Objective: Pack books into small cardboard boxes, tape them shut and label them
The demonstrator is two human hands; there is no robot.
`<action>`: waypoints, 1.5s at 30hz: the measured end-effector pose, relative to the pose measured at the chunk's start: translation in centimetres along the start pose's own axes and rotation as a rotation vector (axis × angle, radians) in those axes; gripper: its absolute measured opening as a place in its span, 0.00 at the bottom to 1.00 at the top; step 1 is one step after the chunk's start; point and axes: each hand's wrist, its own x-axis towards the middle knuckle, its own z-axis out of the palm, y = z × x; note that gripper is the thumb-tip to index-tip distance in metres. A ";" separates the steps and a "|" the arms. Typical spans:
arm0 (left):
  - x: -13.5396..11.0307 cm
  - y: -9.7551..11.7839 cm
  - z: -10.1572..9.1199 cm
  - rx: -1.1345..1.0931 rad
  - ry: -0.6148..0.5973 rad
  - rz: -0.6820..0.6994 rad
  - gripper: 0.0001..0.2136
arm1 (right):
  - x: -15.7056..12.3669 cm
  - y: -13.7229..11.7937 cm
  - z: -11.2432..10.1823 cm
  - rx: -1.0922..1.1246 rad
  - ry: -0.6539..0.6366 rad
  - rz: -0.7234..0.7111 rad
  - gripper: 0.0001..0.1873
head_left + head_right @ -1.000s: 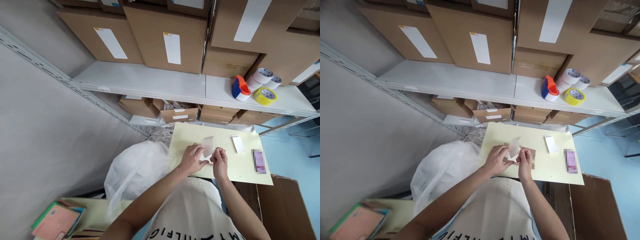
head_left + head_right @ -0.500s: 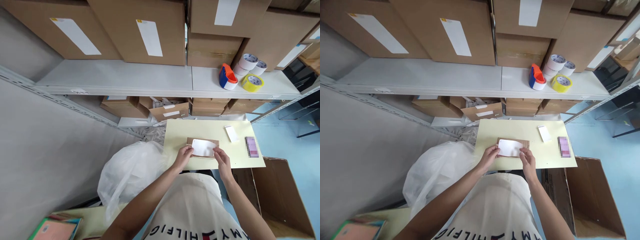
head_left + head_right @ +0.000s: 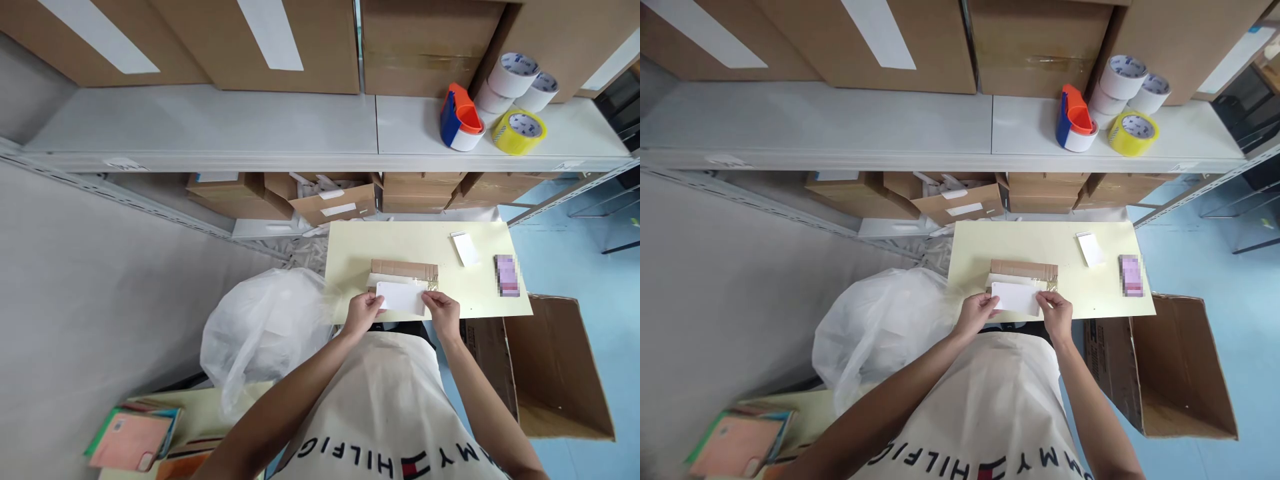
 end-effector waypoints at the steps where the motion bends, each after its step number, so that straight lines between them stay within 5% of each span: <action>1: 0.3 0.1 0.4 -0.005 0.021 -0.001 0.14 | 0.6 -0.1 0.1 -0.006 0.009 -0.005 0.17; 5: 1.7 0.8 1.8 -0.002 0.097 -0.002 0.31 | 3.1 -0.1 0.4 -0.042 0.036 0.009 0.20; 14: 4.4 1.7 2.4 0.227 0.125 0.022 0.32 | 6.6 1.0 0.7 -0.304 -0.002 -0.015 0.14; 23: 4.7 3.3 2.4 1.026 0.183 0.222 0.35 | 6.5 1.3 0.9 -0.732 -0.065 -0.247 0.12; 27: 4.5 4.0 1.4 1.189 0.182 0.240 0.38 | 5.9 1.8 0.6 -0.843 -0.093 -0.369 0.14; 30: 4.4 3.7 1.0 1.221 0.197 0.439 0.33 | 5.3 2.0 -0.2 -0.939 -0.068 -0.463 0.19; 33: 4.9 2.8 0.9 1.241 0.008 0.834 0.24 | 4.9 1.9 -0.5 -1.025 -0.152 -0.662 0.25; 35: 5.6 2.1 0.9 1.283 -0.151 0.973 0.25 | 5.0 1.7 -0.2 -1.084 -0.306 -0.775 0.30; 38: 6.9 1.7 0.3 1.371 -0.262 0.971 0.29 | 5.4 1.7 0.3 -1.193 -0.493 -0.790 0.35; 45: 7.1 0.6 -1.4 1.481 -0.448 1.140 0.43 | 3.6 3.4 0.0 -1.347 -0.451 -0.873 0.41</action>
